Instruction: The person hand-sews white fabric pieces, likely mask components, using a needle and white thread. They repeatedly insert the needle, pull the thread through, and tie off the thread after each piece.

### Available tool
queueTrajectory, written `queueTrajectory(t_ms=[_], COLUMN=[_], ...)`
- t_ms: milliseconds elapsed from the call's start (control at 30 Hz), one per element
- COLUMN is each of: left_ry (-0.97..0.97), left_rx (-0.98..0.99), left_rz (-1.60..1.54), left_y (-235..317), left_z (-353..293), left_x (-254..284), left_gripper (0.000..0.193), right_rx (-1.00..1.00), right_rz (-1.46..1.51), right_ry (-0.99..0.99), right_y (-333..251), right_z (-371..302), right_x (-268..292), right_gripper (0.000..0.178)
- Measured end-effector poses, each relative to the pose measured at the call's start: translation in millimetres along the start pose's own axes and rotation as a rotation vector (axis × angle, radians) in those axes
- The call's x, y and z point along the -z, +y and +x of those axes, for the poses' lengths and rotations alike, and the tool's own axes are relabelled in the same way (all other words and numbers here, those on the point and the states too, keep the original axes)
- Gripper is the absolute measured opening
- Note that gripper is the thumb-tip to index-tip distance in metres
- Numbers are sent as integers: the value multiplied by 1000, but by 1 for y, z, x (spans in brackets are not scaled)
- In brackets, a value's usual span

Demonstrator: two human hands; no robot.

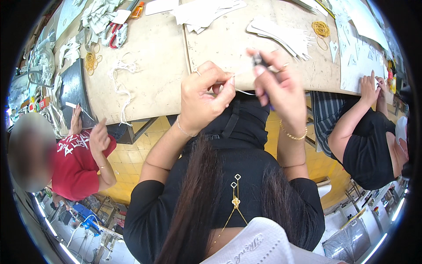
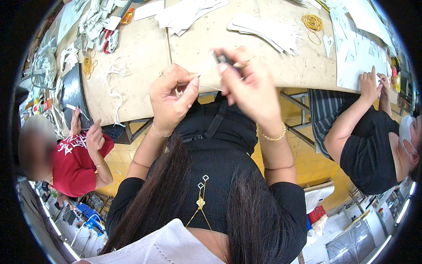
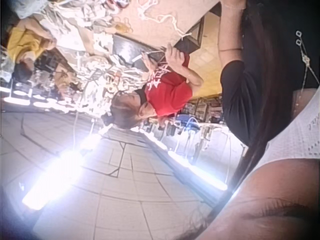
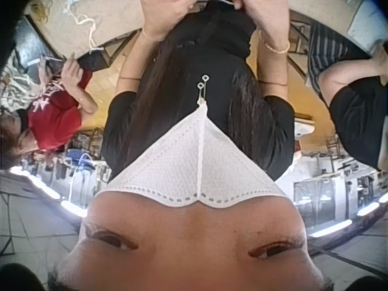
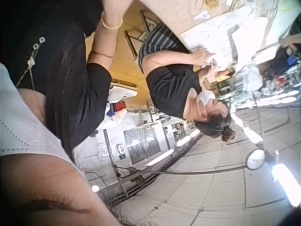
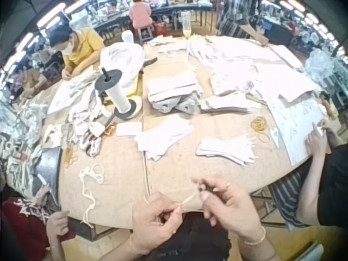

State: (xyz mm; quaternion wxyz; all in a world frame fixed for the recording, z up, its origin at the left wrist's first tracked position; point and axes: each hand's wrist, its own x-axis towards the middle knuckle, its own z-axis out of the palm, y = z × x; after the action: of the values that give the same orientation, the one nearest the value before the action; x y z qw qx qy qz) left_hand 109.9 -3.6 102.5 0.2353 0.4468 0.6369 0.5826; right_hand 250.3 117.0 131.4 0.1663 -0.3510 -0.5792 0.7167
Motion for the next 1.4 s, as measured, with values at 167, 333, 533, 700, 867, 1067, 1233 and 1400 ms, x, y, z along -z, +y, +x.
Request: queueTrajectory(t_ms=[167,333,533,700,867,1067,1233,1400], left_ry=[33,65,39,47,53,22,-146,-313], left_rx=[351,446,462,490,493,555,704,825], left_rz=[-416,-515,-488,-391,-351,-506,-946,-1254], left_y=[-1,-7,-5,0,3,-1,-12,-20], left_z=[-6,-2,-1,-1,-3,-1,6,3], left_x=[-4,-1,2,-2,-2,-1,10,15], left_gripper=[2,6,7,9,14,14,18,24], right_rx=[132,86,82,56,85,83,120,228], right_rz=[72,101,68,133,153,181,162,22], right_ry=[114,13,-87,-94,-47,-10,18,-17], right_y=[-2,17,15,15,19,19,17,11], right_z=[2,-8,-13,-11,-7,-7,-2,15], right_x=[21,4,-7,-13,-15,-9,-3,2], right_gripper=[38,36,39,39,35,35,31,20])
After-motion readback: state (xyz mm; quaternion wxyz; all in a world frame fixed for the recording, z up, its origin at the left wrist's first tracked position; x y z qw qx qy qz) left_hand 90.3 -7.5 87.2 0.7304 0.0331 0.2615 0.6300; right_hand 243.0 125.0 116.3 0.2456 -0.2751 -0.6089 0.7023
